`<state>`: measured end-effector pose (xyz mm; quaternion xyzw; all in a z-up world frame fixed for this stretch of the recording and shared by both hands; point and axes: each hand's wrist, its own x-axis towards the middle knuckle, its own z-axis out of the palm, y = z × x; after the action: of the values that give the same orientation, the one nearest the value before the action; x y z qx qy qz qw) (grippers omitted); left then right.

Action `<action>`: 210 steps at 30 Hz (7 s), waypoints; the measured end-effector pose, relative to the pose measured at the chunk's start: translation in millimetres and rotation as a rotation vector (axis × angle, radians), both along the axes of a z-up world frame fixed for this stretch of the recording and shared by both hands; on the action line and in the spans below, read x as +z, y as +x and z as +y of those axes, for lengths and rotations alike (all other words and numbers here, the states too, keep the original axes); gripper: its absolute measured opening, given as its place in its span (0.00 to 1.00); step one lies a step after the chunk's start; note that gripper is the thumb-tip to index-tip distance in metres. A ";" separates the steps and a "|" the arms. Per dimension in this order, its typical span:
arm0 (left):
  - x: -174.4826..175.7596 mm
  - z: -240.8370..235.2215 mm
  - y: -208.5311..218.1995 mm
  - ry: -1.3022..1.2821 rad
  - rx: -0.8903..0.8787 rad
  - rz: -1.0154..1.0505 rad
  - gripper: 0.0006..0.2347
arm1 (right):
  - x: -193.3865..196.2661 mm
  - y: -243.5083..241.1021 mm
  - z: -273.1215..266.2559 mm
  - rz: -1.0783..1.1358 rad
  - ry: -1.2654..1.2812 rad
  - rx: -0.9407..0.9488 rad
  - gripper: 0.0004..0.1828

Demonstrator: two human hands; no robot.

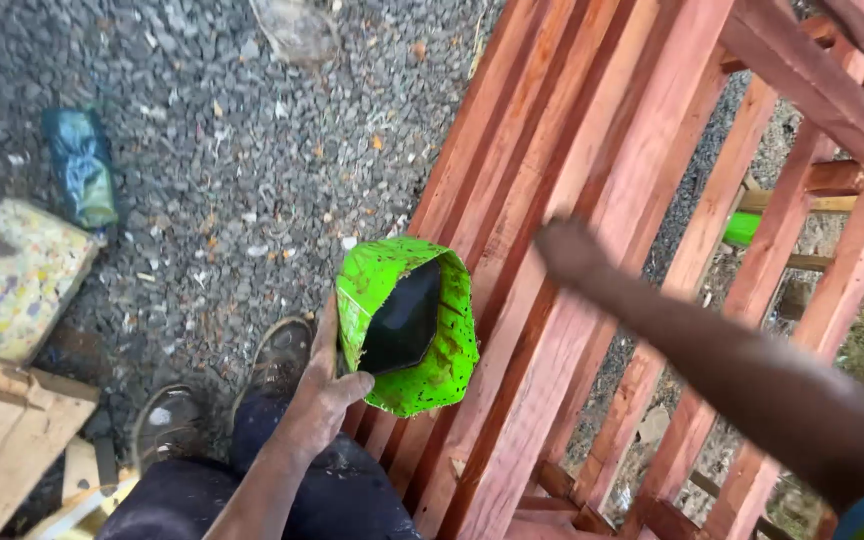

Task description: The person applies a reddish-brown stain to a wooden frame using a cloth. They dip the cloth into a green container filled with the stain and wipe it onto the wood surfaces. The person moves around the frame to cover different sections.

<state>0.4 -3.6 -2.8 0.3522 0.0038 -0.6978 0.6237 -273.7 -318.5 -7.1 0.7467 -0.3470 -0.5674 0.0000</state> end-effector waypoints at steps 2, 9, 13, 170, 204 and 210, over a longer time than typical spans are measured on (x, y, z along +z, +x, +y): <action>-6.8 -10.4 0.8 -0.010 -0.035 -0.023 0.49 | -15.1 -30.8 86.1 -0.197 0.370 -0.144 0.09; -7.0 -56.4 18.4 0.020 -0.114 -0.005 0.50 | 27.4 28.8 69.4 0.061 0.439 -0.058 0.10; -9.7 -78.1 23.3 0.010 -0.089 0.006 0.50 | 33.3 62.5 -93.1 -0.269 -0.161 -0.452 0.13; -73.7 -418.8 -14.6 0.177 -0.185 -0.114 0.51 | -8.0 17.5 -402.6 -0.128 -0.021 0.072 0.05; -82.4 -409.7 -11.9 0.212 -0.214 -0.035 0.51 | -28.1 -27.8 -370.5 -0.393 0.263 0.187 0.03; -96.8 -393.2 -14.2 0.050 -0.117 -0.224 0.48 | 16.1 82.5 -443.8 0.127 -0.100 -0.101 0.11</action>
<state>-13.8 -396.9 -99.6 0.4429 -0.0688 -0.6889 0.5696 -191.2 -762.3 9.0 0.6898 -0.4115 -0.5949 0.0307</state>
